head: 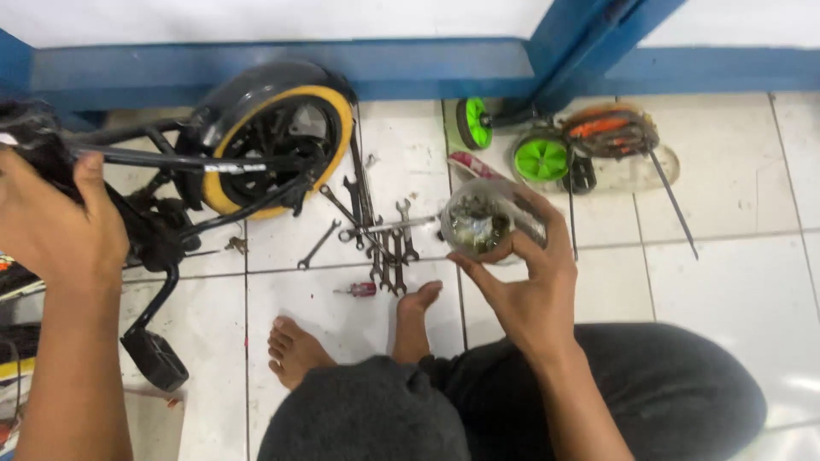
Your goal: The person sits on the floor and handles a small metal part, then moves a glass jar and a skateboard to clear the workspace. They pick up a screwdriver and a wrench from the floor and use the screwdriver to work on the bicycle's pedal area.
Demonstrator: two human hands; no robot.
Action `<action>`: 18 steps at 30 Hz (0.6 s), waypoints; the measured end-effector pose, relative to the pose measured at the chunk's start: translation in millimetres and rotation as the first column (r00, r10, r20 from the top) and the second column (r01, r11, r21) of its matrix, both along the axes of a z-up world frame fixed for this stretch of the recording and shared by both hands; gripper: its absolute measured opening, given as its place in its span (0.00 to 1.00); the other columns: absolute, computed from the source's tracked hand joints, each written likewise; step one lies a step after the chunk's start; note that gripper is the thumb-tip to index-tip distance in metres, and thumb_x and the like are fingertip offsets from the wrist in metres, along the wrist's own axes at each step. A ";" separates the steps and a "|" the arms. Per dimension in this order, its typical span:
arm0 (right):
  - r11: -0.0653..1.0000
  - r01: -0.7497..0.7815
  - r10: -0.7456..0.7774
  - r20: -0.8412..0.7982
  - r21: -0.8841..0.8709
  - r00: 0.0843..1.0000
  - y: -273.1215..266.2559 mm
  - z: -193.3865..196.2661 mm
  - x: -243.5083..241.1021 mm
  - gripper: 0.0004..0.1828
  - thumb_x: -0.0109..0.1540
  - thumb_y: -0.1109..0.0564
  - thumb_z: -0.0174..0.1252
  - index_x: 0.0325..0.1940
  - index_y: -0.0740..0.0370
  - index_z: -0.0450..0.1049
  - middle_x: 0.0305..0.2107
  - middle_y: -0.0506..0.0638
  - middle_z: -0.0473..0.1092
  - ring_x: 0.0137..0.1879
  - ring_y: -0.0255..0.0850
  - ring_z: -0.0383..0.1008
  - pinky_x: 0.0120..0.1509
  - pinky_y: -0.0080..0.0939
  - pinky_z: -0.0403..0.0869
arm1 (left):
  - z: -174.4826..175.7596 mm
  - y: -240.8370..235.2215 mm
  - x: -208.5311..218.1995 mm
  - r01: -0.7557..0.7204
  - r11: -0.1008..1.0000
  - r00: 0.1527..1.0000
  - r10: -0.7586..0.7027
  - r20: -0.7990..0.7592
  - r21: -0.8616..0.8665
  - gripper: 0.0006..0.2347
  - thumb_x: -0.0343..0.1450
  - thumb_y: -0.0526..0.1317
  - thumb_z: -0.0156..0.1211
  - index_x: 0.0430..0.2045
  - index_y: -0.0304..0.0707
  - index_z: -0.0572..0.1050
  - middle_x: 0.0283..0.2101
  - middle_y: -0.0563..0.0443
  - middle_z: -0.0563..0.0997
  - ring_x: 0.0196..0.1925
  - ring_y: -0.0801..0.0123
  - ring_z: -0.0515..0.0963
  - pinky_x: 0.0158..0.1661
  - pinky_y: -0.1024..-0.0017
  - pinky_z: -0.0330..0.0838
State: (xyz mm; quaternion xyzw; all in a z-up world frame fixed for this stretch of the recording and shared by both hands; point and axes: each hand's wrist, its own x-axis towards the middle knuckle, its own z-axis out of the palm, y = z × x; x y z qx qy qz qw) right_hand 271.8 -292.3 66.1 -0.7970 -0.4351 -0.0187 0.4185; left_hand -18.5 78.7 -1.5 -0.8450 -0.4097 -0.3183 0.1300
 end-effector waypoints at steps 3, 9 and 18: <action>1.000 -0.003 0.003 0.000 -0.026 1.000 8.5 2.8 -9.0 0.16 0.56 0.55 0.75 0.26 0.55 0.71 0.64 0.61 0.62 0.74 0.60 0.63 0.70 0.61 0.72 | -6.8 4.3 -7.4 -0.118 0.993 0.987 0.116 -0.110 -0.010 0.22 0.90 0.50 0.68 0.47 0.23 0.70 0.37 0.28 0.80 0.34 0.32 0.77 0.32 0.49 0.63; 0.998 -0.058 0.058 0.025 0.025 0.998 34.5 8.7 -15.4 0.15 0.55 0.57 0.77 0.28 0.59 0.74 0.64 0.65 0.61 0.73 0.60 0.63 0.72 0.64 0.71 | -5.2 7.1 -6.3 -0.039 0.997 0.994 0.046 -0.104 0.069 0.24 0.94 0.55 0.46 0.43 0.27 0.69 0.35 0.36 0.81 0.32 0.44 0.76 0.41 0.59 0.63; 0.985 -0.136 0.139 0.028 -0.106 0.990 44.4 -40.2 48.4 0.20 0.55 0.49 0.77 0.27 0.59 0.71 0.64 0.65 0.63 0.69 0.60 0.68 0.66 0.62 0.71 | -4.2 10.9 -4.0 -0.128 0.992 0.978 0.129 -0.166 0.015 0.23 0.90 0.52 0.61 0.47 0.23 0.70 0.38 0.26 0.82 0.31 0.33 0.74 0.38 0.52 0.64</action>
